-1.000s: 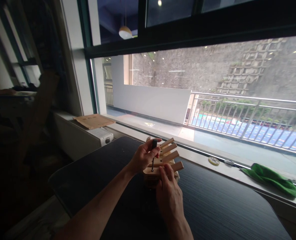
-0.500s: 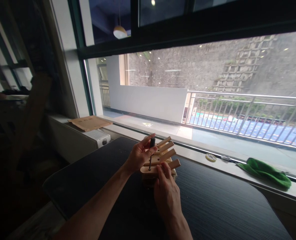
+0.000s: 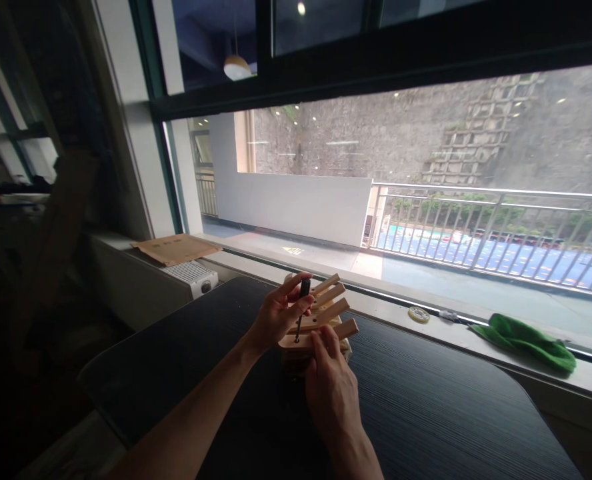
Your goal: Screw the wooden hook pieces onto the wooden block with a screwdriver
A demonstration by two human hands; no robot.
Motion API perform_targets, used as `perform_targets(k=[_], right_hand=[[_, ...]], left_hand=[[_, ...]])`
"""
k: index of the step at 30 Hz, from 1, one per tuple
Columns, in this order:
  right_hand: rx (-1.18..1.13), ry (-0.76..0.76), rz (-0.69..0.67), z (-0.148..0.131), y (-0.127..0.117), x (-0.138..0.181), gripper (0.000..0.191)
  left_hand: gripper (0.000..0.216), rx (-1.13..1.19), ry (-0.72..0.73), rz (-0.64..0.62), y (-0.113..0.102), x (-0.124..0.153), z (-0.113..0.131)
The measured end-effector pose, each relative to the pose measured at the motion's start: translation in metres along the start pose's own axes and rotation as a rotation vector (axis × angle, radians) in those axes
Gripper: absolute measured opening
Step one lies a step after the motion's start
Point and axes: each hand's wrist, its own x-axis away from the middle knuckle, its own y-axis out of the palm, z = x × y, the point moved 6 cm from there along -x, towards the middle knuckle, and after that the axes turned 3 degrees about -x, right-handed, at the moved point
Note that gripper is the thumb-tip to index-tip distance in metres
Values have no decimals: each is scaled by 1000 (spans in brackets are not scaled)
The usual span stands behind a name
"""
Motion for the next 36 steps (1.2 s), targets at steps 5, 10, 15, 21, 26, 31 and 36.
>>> perform_targets(k=[5, 10, 15, 21, 26, 31, 36], right_hand=[[-4, -11, 12, 1, 1, 1, 45], [-17, -23, 34, 1, 1, 1, 47], [-24, -32, 37, 1, 1, 1, 47], [-9, -5, 2, 1, 1, 0, 45], [-9, -6, -10, 0, 0, 0, 45], [-16, -7, -2, 1, 0, 1, 45], [-24, 12, -18, 1, 1, 0, 45]], left_hand=[[37, -70, 36, 61, -5, -1, 2], [42, -23, -31, 27, -6, -1, -2], [47, -37, 14, 32, -5, 1, 4], [34, -57, 30, 6, -1, 1, 6], [38, -76, 22, 16, -1, 0, 4], [36, -57, 21, -28, 1, 1, 7], [41, -59, 34, 24, -1, 0, 1]])
